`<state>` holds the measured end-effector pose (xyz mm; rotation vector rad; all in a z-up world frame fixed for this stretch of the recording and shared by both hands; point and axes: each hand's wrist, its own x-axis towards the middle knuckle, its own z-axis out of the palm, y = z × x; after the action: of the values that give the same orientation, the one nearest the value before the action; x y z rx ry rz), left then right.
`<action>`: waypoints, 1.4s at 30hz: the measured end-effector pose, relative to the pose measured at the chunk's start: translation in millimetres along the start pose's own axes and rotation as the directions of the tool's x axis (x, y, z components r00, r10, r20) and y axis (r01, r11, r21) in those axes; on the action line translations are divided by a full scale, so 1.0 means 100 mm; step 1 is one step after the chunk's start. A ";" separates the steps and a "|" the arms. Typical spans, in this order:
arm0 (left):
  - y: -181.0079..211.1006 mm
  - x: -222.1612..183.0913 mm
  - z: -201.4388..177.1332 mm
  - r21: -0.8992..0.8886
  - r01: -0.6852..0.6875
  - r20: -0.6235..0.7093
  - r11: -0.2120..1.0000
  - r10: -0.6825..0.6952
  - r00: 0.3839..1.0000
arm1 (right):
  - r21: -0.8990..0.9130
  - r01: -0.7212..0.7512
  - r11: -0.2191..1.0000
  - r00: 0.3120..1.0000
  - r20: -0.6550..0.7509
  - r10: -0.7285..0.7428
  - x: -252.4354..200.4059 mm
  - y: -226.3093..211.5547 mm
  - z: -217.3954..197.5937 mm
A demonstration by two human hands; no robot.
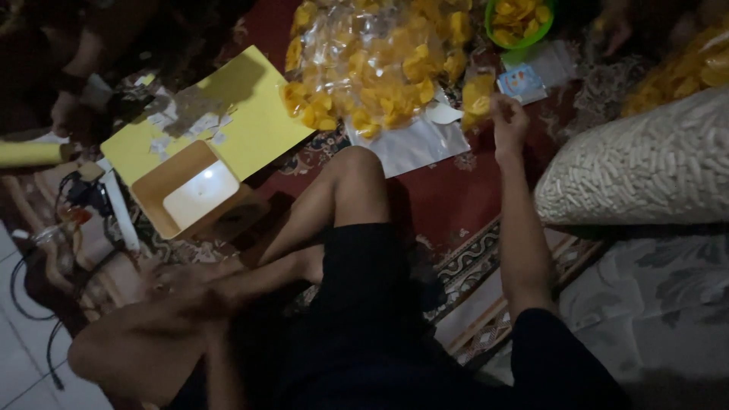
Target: A person sitting on the floor packages small yellow-wrapped food items into a cardboard box.
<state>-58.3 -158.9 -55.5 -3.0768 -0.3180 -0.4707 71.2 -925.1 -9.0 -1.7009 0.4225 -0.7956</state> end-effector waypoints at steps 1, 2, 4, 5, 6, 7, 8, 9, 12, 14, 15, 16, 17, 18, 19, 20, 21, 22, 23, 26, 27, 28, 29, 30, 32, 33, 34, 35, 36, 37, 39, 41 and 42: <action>-0.10 -0.15 0.11 0.150 -0.005 0.051 0.989 -0.002 0.999 | 0.005 0.000 1.000 1.000 0.011 0.000 -0.09 -0.20 0.16; -0.03 -0.34 0.29 0.295 -0.018 0.102 0.955 -0.012 0.995 | 0.073 0.007 0.997 1.000 -0.001 -0.007 -0.19 -0.40 0.31; 0.99 -0.02 0.02 0.435 -0.009 0.140 0.900 -0.058 0.988 | 0.154 0.024 0.988 1.000 0.010 -0.026 -0.31 -0.71 0.75; 1.66 0.51 -0.63 -0.454 -0.150 0.038 0.878 0.187 0.982 | 0.234 0.029 0.972 0.996 0.071 -0.047 -0.37 -0.79 0.97; 2.27 1.04 -1.45 -0.951 -0.275 -0.235 0.140 0.247 0.940 | 0.313 0.027 0.949 0.989 0.130 -0.071 -0.43 -0.87 1.20; 2.25 1.06 -1.71 -0.948 -0.278 -0.240 0.155 0.227 0.944 | 0.326 0.026 0.945 0.985 0.151 -0.079 -0.68 -1.28 1.48; 2.23 1.08 -1.96 -0.978 -0.167 -0.124 0.122 0.300 0.946 | 0.425 -0.044 0.904 0.968 0.241 -0.066 -0.93 -1.69 1.76; 2.19 1.11 -2.22 -0.994 -0.048 -0.009 0.099 0.366 0.931 | 0.512 -0.127 0.850 0.939 0.338 -0.063 -1.21 -2.10 2.04; 2.04 1.34 -1.99 -0.993 -0.074 -0.050 0.090 0.249 0.967 | 0.479 0.104 0.872 0.700 0.588 -0.406 -1.73 -2.56 2.58; 1.49 1.57 -1.55 -0.988 -0.106 -0.079 0.115 0.213 0.974 | 0.484 -0.010 0.875 0.617 0.691 -0.376 -1.92 -2.77 2.89; 1.20 1.58 -1.32 -0.985 -0.125 -0.097 0.120 0.214 0.972 | 0.450 -0.111 0.886 0.546 0.772 -0.324 -2.09 -2.83 2.97; 0.90 1.65 -1.41 -0.984 -0.109 -0.081 0.140 0.192 0.978 | 0.449 -0.135 0.883 0.526 0.788 -0.320 -2.15 -2.98 3.12; 0.63 1.71 -1.50 -0.974 -0.069 -0.017 0.214 0.239 0.971 | 0.442 -0.089 0.892 0.469 0.809 -0.354 -2.21 -3.13 3.23; 0.38 1.76 -1.59 -0.958 -0.033 0.051 0.286 0.282 0.958 | 0.440 -0.044 0.897 0.408 0.827 -0.386 -2.26 -3.28 3.33; 0.24 1.77 -1.83 -0.955 -0.023 0.060 0.295 0.269 0.961 | 0.440 -0.056 0.896 0.397 0.833 -0.385 -2.35 -3.24 3.51; 0.11 1.79 -2.08 -0.976 -0.023 0.058 0.215 0.364 0.930 | 0.438 -0.140 0.888 0.381 0.852 -0.360 -2.43 -3.22 3.69; 0.00 1.89 -2.33 -0.991 -0.028 0.036 0.131 0.464 0.885 | 0.439 -0.214 0.873 0.371 0.863 -0.343 -2.45 -3.21 3.90; -0.09 1.96 -2.27 -0.990 -0.032 0.035 0.137 0.461 0.887 | 0.445 -0.216 0.869 0.369 0.862 -0.349 -2.50 -3.36 3.99; -0.16 1.99 -2.21 -0.979 0.029 0.112 0.201 0.415 0.903 | 0.398 -0.146 0.906 0.346 0.878 -0.330 -2.56 -3.48 4.03; -0.31 2.03 -2.05 -0.968 0.157 0.215 0.194 0.326 0.921 | 0.346 -0.107 0.932 0.335 0.895 -0.294 -2.68 -3.59 4.21; -0.33 2.04 -2.00 -0.969 0.216 0.243 0.123 0.293 0.925 | 0.343 -0.138 0.929 0.349 0.895 -0.279 -2.68 -3.59 4.27; -0.32 2.05 -1.97 -0.969 0.217 0.244 0.122 0.293 0.924 | 0.342 -0.137 0.930 0.349 0.895 -0.278 -2.67 -3.52 4.35; -0.32 2.03 -1.93 -0.974 0.167 0.198 0.153 0.224 0.954 | 0.348 -0.163 0.923 0.349 0.896 -0.276 -2.68 -3.45 4.40; -0.33 2.00 -1.89 -0.975 0.119 0.149 0.189 0.155 0.977 | 0.354 -0.189 0.916 0.348 0.896 -0.275 -2.69 -3.38 4.46; -0.33 1.98 -1.74 -0.981 0.108 0.126 0.161 0.110 0.986 | 0.345 -0.180 0.921 0.282 0.915 -0.288 -2.68 -3.45 4.39; -0.32 1.99 -1.68 -0.987 0.089 0.099 0.135 0.069 0.993 | 0.342 -0.169 0.924 0.221 0.927 -0.303 -2.66 -3.48 4.35; -0.31 1.98 -1.68 -0.987 0.089 0.099 0.134 0.068 0.993 | 0.341 -0.168 0.925 0.219 0.928 -0.303 -2.66 -3.49 4.34; -0.30 1.97 -1.68 -0.982 0.110 0.117 0.154 0.038 0.992 | 0.344 -0.106 0.933 0.188 0.928 -0.321 -2.65 -3.51 4.33; -0.29 1.97 -1.68 -0.976 0.132 0.135 0.174 0.007 0.991 | 0.347 -0.044 0.937 0.156 0.929 -0.336 -2.64 -3.52 4.32; -0.28 1.98 -1.65 -0.976 0.133 0.136 0.172 0.006 0.991 | 0.345 -0.043 0.938 0.154 0.930 -0.335 -2.67 -3.51 4.37; -0.26 1.99 -1.58 -0.960 0.161 0.167 0.228 0.010 0.986 | 0.300 -0.075 0.951 0.258 0.927 -0.272 -2.72 -3.47 4.46; -0.25 2.00 -1.54 -0.960 0.150 0.157 0.236 0.013 0.987 | 0.324 -0.072 0.943 0.298 0.910 -0.290 -2.68 -3.33 4.55; -0.25 2.00 -1.52 -0.960 0.137 0.146 0.245 0.018 0.989 | 0.348 -0.067 0.935 0.338 0.890 -0.307 -2.67 -3.26 4.60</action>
<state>78.8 -101.6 148.8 -4.4011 -0.1420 -0.6674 162.6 -334.6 171.4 -1.5745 -0.6617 0.1577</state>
